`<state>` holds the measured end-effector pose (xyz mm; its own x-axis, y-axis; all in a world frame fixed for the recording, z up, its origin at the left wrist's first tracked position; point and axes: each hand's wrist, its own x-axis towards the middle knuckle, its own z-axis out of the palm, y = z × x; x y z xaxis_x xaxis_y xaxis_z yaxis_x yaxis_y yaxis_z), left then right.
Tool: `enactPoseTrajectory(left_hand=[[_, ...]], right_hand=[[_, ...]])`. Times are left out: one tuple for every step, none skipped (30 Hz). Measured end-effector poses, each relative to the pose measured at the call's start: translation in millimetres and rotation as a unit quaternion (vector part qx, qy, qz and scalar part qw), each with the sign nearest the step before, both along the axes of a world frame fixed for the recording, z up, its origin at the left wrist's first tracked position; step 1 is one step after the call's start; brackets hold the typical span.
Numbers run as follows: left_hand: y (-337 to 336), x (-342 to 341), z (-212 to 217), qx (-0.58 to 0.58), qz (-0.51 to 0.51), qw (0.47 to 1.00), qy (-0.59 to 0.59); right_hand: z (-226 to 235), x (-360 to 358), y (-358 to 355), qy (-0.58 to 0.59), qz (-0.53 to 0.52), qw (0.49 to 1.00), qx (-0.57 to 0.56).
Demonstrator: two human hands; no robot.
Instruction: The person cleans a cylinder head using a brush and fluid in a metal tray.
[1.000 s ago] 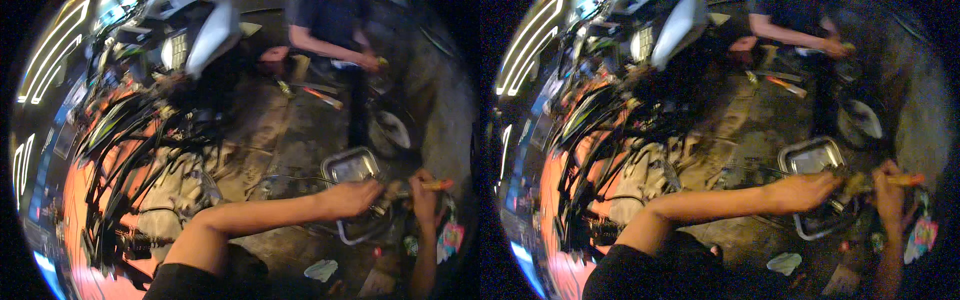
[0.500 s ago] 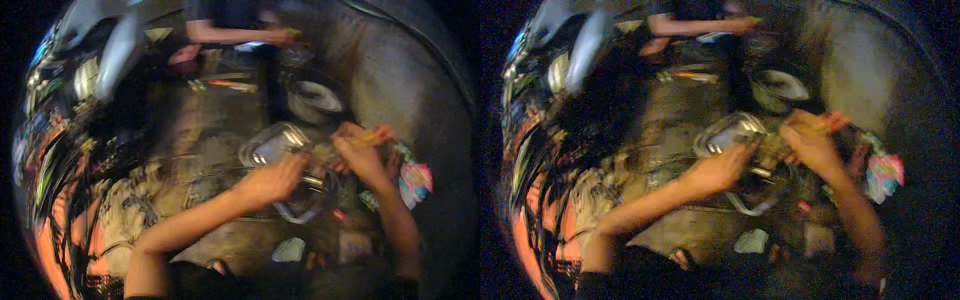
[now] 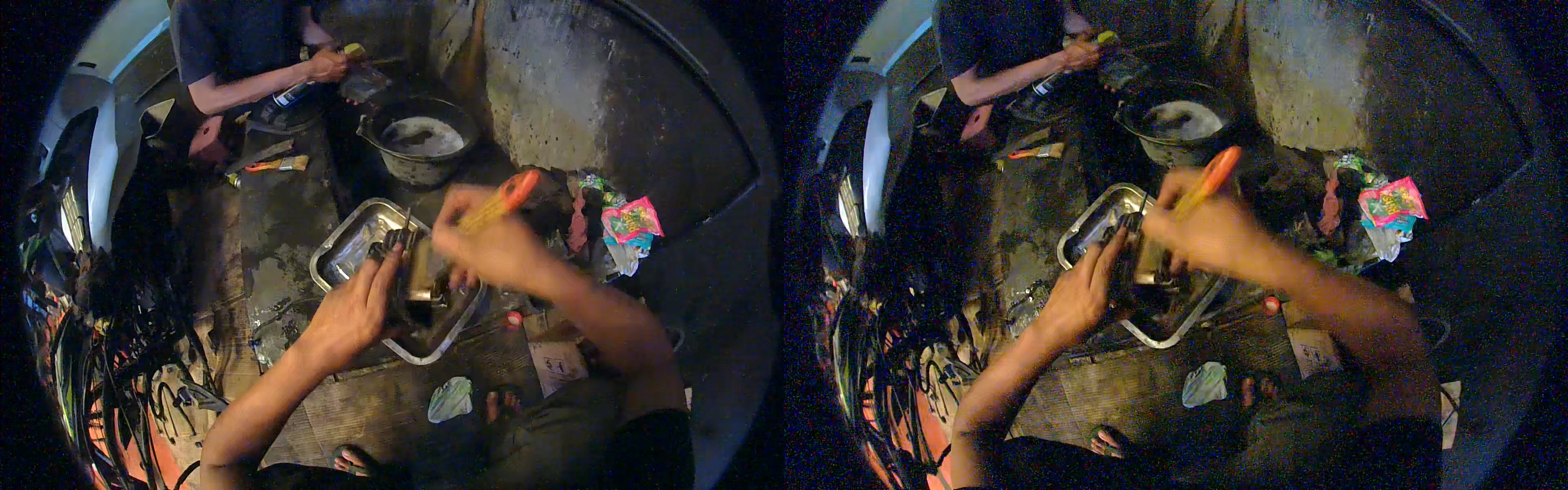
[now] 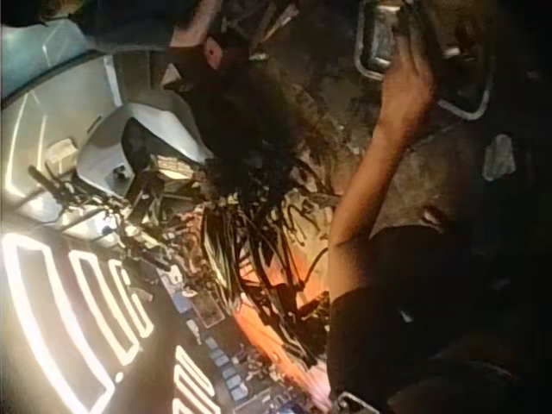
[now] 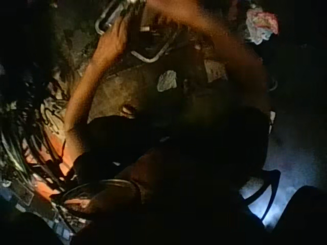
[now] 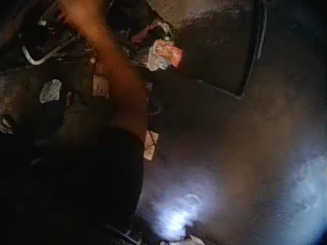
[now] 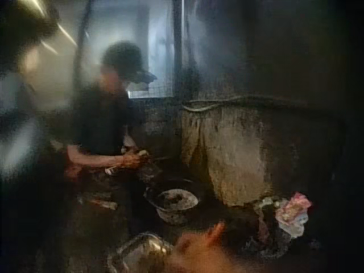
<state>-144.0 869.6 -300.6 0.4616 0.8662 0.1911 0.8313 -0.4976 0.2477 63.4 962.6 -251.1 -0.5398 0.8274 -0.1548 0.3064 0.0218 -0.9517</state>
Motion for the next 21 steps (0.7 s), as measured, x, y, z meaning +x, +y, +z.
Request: enactPoseTrajectory(left_hand=[[2,4,2,0.001,-0.001,1.0,-0.004],[5,10,4,-0.023,0.007,1.0,-0.001],[5,11,5,-0.053,0.017,0.998,0.006],[6,11,4,-0.054,0.013,0.998,0.006],[6,10,1,-0.036,0.007,0.999,0.006],[7,9,0,-0.017,0.003,1.0,0.007],[9,10,1,-0.016,0.001,1.0,0.006],[11,11,3,-0.026,0.003,1.0,-0.002],[10,11,6,-0.036,0.011,0.999,-0.008],[11,14,6,-0.036,0.01,0.999,-0.009],[11,16,6,-0.027,0.008,1.0,-0.003],[9,12,5,-0.027,0.012,0.999,0.014],[9,11,4,-0.028,0.008,1.0,0.012],[9,9,1,-0.011,-0.003,1.0,0.005],[10,10,1,0.0,-0.005,1.0,-0.001],[11,11,1,0.01,-0.008,1.0,-0.006],[13,13,5,-0.008,-0.008,1.0,-0.003],[12,12,6,-0.03,-0.005,1.0,0.005],[11,9,4,-0.032,-0.001,0.999,0.006],[10,6,2,-0.021,0.003,1.0,-0.006],[10,5,0,-0.008,0.001,1.0,-0.022]], right_hand=[[-3,2,13,0.007,-0.041,0.999,0.027],[-7,4,21,0.014,-0.082,0.995,0.054],[-2,4,11,0.027,-0.043,0.998,0.04],[3,7,-4,0.037,-0.01,0.999,0.03],[-1,9,-18,0.038,0.029,0.996,0.079],[-2,7,-26,0.039,0.07,0.988,0.13],[2,4,-24,0.038,0.017,0.999,0.025],[11,6,-10,0.01,-0.035,0.999,0.019],[3,9,10,0.025,-0.065,0.997,0.046],[-2,10,21,0.036,-0.099,0.992,0.074],[-3,15,19,0.03,-0.09,0.993,0.076],[-5,8,6,0.039,-0.086,0.993,0.068],[-1,6,-15,0.016,-0.028,0.993,0.112],[1,5,-29,-0.006,0.031,0.987,0.155],[5,6,-29,0.008,0.031,0.992,0.122],[8,7,-30,0.023,0.028,0.995,0.089],[14,8,-30,0.029,0.009,0.999,0.026],[15,7,-29,0.039,-0.008,0.998,-0.041],[7,7,-33,0.017,0.018,0.994,0.102],[2,4,-36,0.019,0.022,0.995,0.1],[0,4,-39,0.014,0.052,0.973,0.224]])
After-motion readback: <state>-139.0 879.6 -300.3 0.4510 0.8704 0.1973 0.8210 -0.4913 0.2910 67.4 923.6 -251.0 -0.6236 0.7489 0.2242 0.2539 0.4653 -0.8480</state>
